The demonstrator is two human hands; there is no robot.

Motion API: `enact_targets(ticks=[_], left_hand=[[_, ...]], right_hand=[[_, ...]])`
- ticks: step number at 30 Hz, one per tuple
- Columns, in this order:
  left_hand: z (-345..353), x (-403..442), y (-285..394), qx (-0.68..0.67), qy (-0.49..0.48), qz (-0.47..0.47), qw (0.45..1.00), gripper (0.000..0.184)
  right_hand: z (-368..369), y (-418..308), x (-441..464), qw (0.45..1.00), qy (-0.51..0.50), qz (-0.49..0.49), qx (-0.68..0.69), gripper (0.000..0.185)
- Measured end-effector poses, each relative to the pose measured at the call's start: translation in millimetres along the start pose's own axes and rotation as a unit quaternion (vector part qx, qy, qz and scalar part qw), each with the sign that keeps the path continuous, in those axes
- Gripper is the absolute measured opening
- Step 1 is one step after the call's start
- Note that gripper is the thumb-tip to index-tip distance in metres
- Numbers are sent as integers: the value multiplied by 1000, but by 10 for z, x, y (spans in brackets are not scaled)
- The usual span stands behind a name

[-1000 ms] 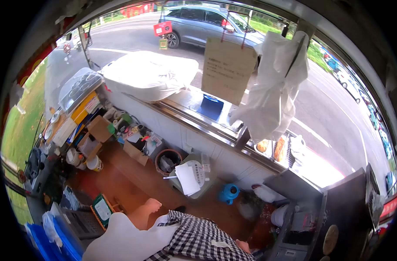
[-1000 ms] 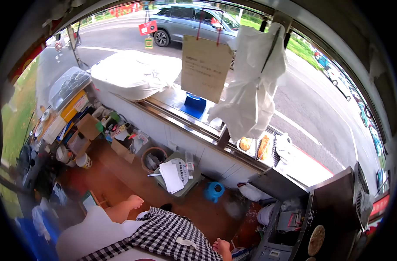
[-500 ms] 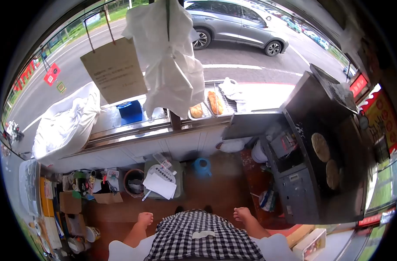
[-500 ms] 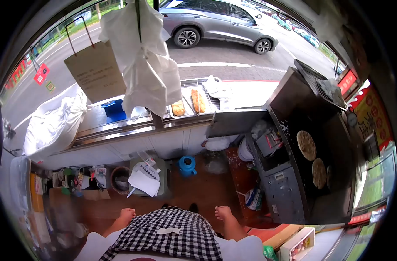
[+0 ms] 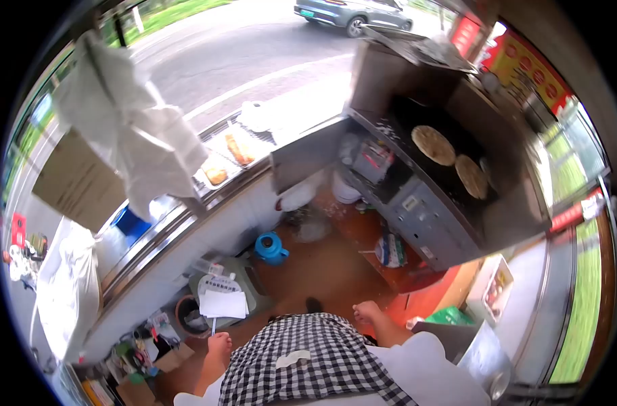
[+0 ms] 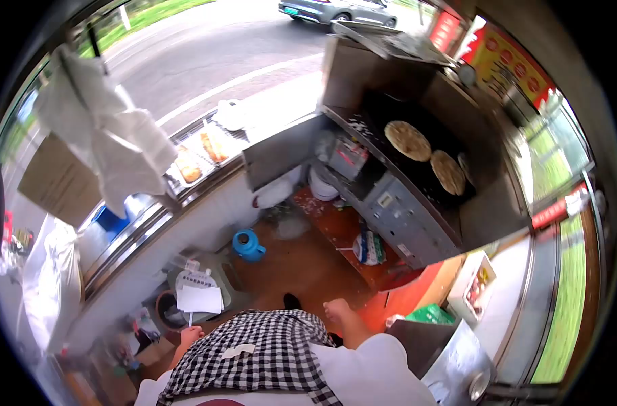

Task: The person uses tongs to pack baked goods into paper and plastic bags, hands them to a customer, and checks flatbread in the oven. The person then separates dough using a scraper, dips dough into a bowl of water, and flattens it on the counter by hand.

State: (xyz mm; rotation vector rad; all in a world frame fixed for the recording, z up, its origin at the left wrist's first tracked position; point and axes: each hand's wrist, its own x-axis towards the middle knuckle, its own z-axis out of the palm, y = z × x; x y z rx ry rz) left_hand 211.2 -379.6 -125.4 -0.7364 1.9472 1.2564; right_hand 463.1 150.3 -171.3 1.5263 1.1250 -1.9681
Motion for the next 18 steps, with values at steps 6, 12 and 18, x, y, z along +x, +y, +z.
enact_targets(ticks=[6, 12, 18], left_hand=[[181, 3, 198, 87, -50, 110, 989, 14], [554, 49, 296, -27, -28, 34, 999, 9], [894, -153, 329, -37, -2, 16, 999, 10]], right_hand=[[-54, -276, -271, 991, 101, -23, -86, 18], [-387, -305, -213, 992, 114, -2, -56, 20], [-914, -307, 68, 999, 43, 3, -21, 18]])
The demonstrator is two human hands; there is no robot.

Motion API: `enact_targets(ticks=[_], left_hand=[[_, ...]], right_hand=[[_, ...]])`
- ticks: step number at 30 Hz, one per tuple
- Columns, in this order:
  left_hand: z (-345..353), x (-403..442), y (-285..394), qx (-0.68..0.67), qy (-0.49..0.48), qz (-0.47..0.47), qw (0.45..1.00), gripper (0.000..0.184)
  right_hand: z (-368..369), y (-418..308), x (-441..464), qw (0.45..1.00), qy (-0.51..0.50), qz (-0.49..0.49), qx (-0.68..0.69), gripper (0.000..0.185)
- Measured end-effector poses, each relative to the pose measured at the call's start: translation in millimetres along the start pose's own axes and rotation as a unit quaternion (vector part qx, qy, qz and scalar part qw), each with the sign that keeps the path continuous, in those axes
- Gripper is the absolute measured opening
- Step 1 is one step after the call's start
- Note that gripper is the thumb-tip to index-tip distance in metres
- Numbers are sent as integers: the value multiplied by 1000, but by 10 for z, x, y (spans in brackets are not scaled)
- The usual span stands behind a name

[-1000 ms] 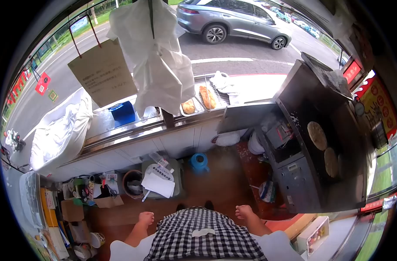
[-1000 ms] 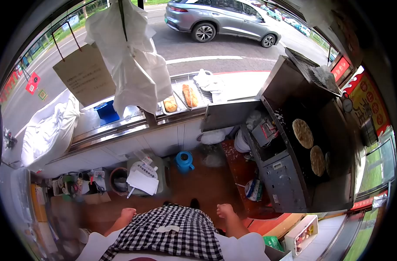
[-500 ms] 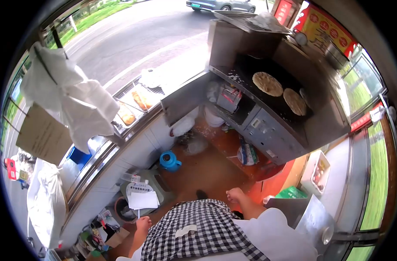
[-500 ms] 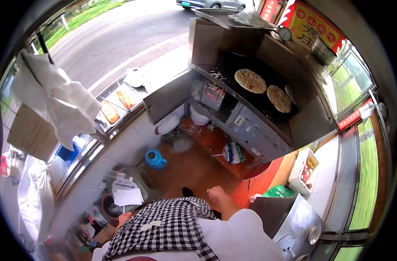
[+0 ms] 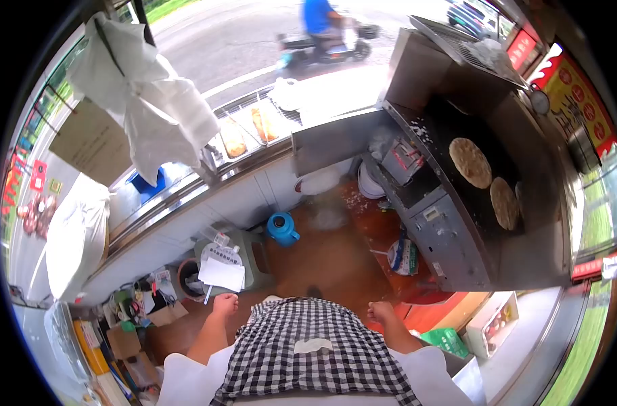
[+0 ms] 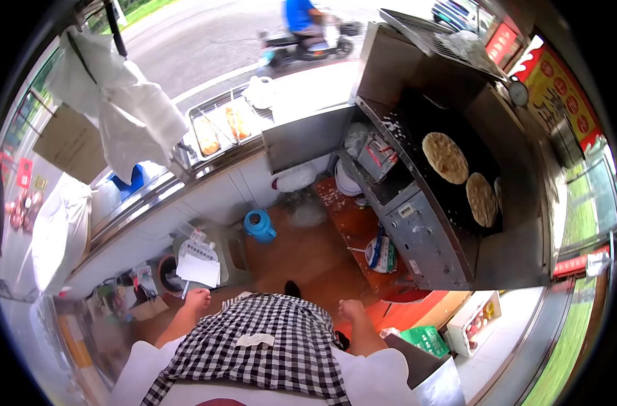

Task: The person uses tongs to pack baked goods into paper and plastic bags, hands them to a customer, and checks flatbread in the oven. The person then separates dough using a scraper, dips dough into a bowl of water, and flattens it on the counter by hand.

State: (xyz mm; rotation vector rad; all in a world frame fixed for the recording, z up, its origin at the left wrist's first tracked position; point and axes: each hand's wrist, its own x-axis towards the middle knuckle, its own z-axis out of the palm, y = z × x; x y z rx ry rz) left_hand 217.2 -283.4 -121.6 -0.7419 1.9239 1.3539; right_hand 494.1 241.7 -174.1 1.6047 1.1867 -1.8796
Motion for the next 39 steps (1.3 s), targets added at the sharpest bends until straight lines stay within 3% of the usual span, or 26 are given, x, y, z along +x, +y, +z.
enact_targets(ticks=[7, 13, 17, 19, 23, 25, 31, 35, 39], left_hand=[[216, -213, -132, -23, 7, -15, 1000, 13], [269, -256, 97, -9, 31, -1, 999, 12], [264, 197, 324, 38, 7, 23, 999, 17], [363, 343, 648, 60, 2, 36, 998, 21], [528, 665, 1346, 137, -49, 163, 976, 27], [640, 678, 1869, 192, -77, 211, 955, 30], [1276, 898, 3392, 41, -129, 276, 952, 24], [1562, 1005, 3983, -21, -139, 251, 958, 18], [1847, 1206, 4448, -33, -109, 177, 978, 28]], right_hand=[[-125, -380, 10, 997, 65, -6, -35, 12], [-32, -593, 52, 998, 18, 11, -53, 20], [328, -933, -206, 1000, 13, 12, -26, 19], [500, -1194, -292, 998, 36, 22, -39, 18], [595, -1455, -84, 999, 37, -27, -8, 13], [587, -1594, -9, 998, 47, -39, -32, 22], [634, -1495, -171, 994, 83, -49, 41, 16], [620, -1088, -302, 989, 87, -44, 114, 18], [565, -787, -622, 991, 92, -25, -94, 23]])
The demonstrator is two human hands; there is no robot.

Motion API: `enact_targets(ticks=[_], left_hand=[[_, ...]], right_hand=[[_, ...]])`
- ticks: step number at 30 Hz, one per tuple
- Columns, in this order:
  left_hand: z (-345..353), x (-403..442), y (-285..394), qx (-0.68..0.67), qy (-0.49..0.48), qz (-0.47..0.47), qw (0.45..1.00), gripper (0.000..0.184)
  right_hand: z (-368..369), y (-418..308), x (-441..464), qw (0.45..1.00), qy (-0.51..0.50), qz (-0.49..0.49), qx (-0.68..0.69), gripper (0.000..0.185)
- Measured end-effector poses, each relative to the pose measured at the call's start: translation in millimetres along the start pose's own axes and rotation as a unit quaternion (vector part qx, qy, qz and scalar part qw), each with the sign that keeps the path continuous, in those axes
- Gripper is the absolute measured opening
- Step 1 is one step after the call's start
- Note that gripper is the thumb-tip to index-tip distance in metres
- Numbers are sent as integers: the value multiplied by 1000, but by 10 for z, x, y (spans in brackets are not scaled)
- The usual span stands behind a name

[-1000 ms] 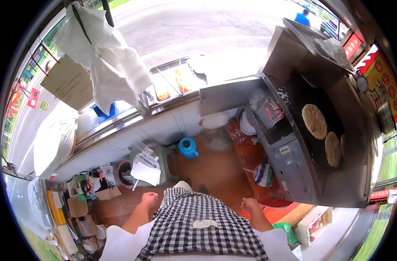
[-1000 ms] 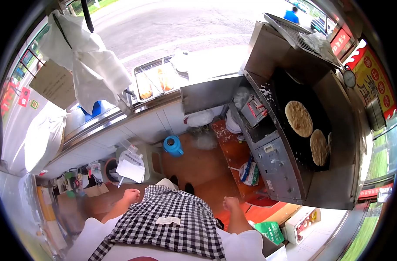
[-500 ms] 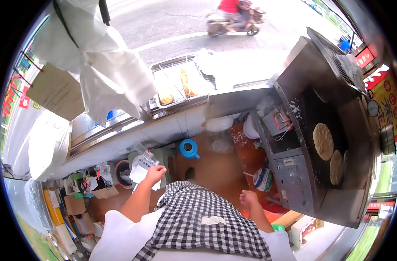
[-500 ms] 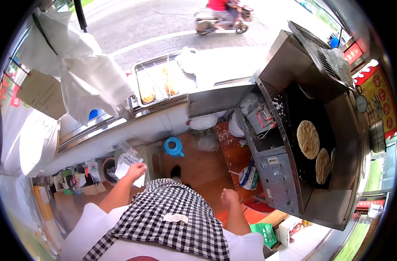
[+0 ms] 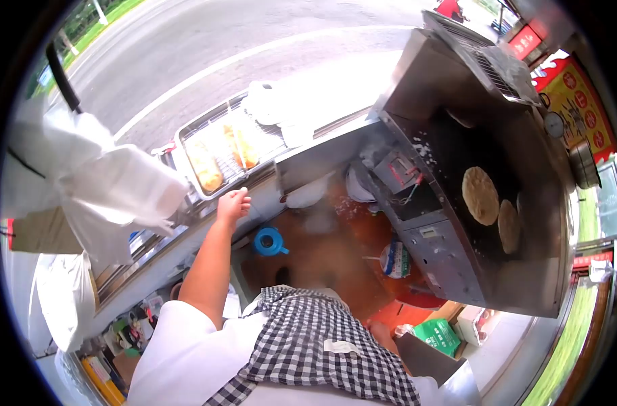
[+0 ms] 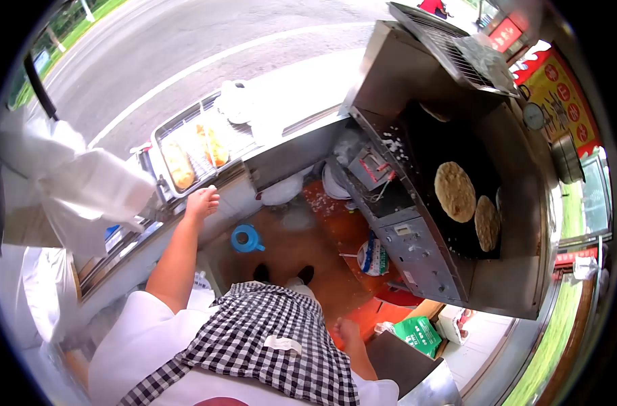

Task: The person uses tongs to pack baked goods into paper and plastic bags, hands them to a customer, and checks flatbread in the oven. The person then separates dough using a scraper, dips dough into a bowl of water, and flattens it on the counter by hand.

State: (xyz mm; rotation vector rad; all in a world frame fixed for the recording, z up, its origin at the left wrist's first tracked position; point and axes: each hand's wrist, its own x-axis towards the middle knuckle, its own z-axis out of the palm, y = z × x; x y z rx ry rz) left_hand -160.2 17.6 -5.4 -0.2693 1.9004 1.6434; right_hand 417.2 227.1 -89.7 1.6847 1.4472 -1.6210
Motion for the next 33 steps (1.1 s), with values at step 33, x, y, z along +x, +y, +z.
enact_targets(ticks=[33], left_hand=[[3925, -1911, 834, 300, -438, 378, 758, 24]], right_hand=[[-694, 1704, 1466, 940, 8, -117, 321, 19]])
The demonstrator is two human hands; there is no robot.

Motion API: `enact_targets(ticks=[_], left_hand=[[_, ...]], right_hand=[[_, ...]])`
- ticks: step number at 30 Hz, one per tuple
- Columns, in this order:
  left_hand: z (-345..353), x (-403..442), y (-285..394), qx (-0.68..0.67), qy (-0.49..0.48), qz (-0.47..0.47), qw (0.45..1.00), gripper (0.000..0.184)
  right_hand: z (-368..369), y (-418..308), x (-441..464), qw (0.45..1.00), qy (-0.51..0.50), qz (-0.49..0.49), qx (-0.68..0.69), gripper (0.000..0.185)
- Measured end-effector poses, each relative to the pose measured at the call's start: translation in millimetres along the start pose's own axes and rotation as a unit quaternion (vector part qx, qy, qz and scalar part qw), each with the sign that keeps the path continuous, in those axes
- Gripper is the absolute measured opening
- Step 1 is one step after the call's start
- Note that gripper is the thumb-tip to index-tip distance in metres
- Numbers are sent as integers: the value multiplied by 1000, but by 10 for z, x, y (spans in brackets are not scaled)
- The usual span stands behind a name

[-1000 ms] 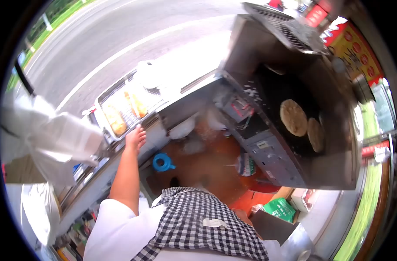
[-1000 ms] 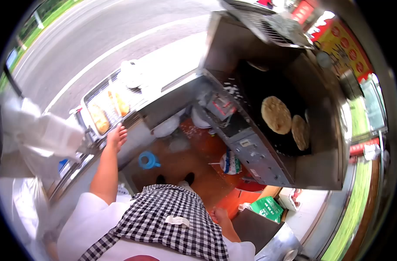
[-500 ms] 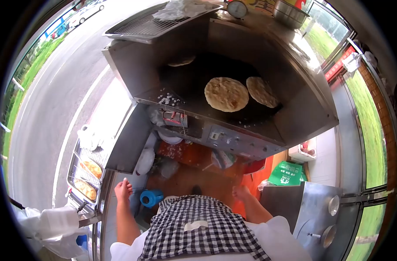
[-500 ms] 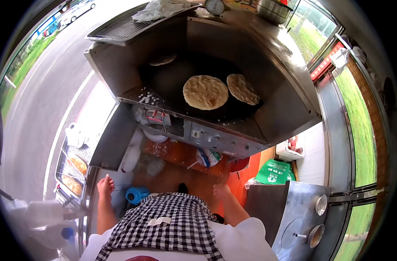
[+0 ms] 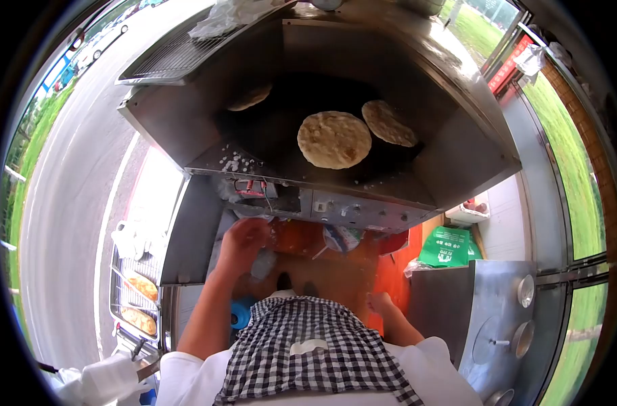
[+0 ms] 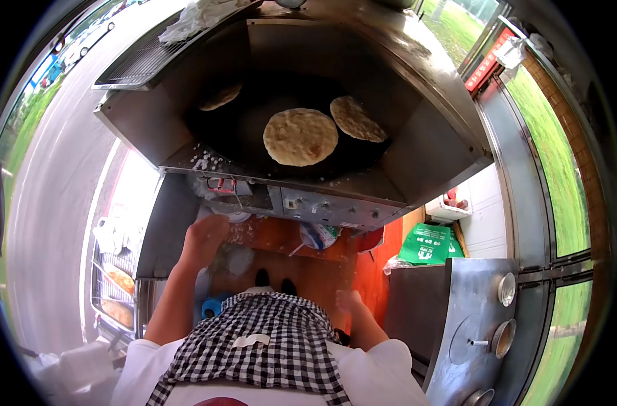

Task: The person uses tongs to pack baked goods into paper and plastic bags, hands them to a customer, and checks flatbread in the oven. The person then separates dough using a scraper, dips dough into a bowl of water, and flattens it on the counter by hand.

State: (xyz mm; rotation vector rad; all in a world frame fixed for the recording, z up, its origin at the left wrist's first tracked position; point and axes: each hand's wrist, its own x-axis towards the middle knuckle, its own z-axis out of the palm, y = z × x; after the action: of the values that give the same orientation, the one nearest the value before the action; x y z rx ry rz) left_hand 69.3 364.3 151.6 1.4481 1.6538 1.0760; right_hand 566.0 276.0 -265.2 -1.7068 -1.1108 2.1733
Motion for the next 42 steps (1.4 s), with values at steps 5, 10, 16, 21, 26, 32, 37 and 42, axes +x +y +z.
enact_targets(ticks=[5, 10, 16, 21, 26, 32, 37, 42], left_hand=[[252, 780, 497, 85, -18, 83, 993, 29], [617, 1510, 559, 155, -48, 212, 964, 29], [1195, 1988, 450, 221, -112, 280, 927, 34], [1646, 2060, 445, 328, -128, 309, 883, 44], [1956, 2184, 516, 451, -134, 289, 833, 57], [2241, 2593, 701, 331, -105, 199, 916, 51], [2502, 2861, 894, 390, -76, 155, 904, 60], [2743, 3018, 792, 434, -141, 134, 879, 65]], right_hand=[[157, 18, -136, 996, 28, -9, 81, 20], [670, -519, -894, 943, 210, 117, 229, 17], [1157, -170, -1235, 882, 304, 156, 325, 15], [1196, -239, -1705, 926, 251, 206, 192, 20], [654, -219, -1635, 874, 285, 165, 357, 21], [-105, -510, -1324, 848, 320, 110, 407, 17], [-331, -1034, -1230, 866, 343, 126, 340, 15], [-316, -791, -1111, 883, 295, 132, 341, 14]])
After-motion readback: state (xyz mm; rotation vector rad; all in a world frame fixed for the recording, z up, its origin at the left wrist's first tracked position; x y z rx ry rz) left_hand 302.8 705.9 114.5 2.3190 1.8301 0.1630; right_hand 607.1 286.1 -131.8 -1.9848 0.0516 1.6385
